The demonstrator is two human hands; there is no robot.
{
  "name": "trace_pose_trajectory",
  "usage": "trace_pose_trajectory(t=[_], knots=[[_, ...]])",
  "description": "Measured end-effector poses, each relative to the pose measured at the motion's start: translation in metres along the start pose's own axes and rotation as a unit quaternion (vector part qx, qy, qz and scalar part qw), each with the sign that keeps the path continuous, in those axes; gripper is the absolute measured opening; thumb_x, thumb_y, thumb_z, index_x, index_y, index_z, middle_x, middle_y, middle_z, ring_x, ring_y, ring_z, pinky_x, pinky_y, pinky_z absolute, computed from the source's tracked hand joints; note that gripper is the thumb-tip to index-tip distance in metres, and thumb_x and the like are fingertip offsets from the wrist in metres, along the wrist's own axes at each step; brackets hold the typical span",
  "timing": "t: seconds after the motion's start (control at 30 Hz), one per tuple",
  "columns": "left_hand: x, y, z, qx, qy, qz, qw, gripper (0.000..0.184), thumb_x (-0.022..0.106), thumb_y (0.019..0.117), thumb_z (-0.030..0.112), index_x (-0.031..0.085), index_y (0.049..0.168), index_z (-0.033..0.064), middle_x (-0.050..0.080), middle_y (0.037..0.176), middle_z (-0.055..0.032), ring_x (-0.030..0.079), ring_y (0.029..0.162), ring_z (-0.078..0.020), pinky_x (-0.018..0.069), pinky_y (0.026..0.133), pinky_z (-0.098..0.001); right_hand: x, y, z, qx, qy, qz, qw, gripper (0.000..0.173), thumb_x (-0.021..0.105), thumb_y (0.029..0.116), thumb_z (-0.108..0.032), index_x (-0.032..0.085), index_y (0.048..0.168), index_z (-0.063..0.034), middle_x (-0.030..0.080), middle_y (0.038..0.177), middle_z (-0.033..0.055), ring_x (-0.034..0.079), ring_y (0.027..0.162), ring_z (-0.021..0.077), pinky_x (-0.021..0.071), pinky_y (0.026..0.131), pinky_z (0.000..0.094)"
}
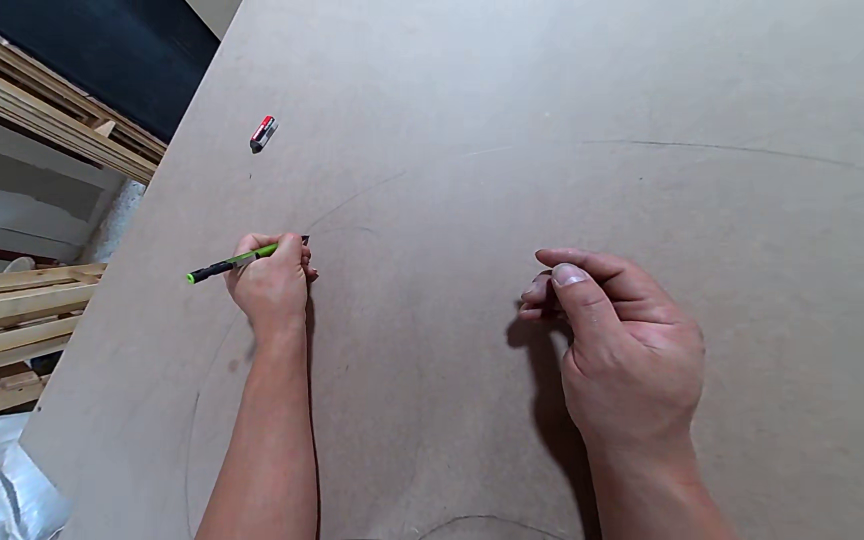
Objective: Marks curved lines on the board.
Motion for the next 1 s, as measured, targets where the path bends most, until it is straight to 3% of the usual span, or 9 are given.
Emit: trace_pose_trajectory(t=[0.4,0.53,1.0], knots=[[0.012,-0.007,0.006,0.017,0.005,-0.027,0.999,0.015,0.071,0.0900,0.005,0.061,0.079,0.0076,0.070,0.065,-0.0064,0.069,0.052,-0.0174,0.0594,0.049,-0.0315,0.001,0.000,0.000,-0.006,0.004,-0.003,1.000,0.023,0.054,0.1057,-0.017,0.071,0.118,-0.0078,0.071,0.085,0.0027,0.070,0.072,0.0161,0.0637,0.065,0.0305],[0.013,-0.012,0.006,0.023,0.014,-0.049,0.998,0.014,0.071,0.0923,0.011,0.062,0.082,0.0098,0.071,0.069,-0.0053,0.069,0.056,-0.0169,0.0601,0.053,-0.0322,0.000,-0.001,0.000,-0.004,-0.001,0.000,1.000,0.023,0.054,0.1057,-0.017,0.071,0.118,-0.0086,0.071,0.085,0.0023,0.070,0.071,0.0157,0.0635,0.065,0.0296],[0.028,-0.020,0.014,0.044,0.002,-0.073,0.996,0.016,0.071,0.0902,0.006,0.063,0.077,0.0080,0.071,0.067,-0.0072,0.069,0.053,-0.0176,0.0595,0.050,-0.0310,0.000,-0.002,-0.001,0.006,0.000,0.000,1.000,0.023,0.053,0.1061,-0.017,0.071,0.119,-0.0087,0.071,0.086,0.0024,0.070,0.073,0.0160,0.0635,0.065,0.0296]])
Point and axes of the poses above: each hand's wrist, its own y-axis towards the middle knuckle, its own x-axis out of the palm, z = x × y, the point moved 8 cm from there along y, towards the middle knuckle
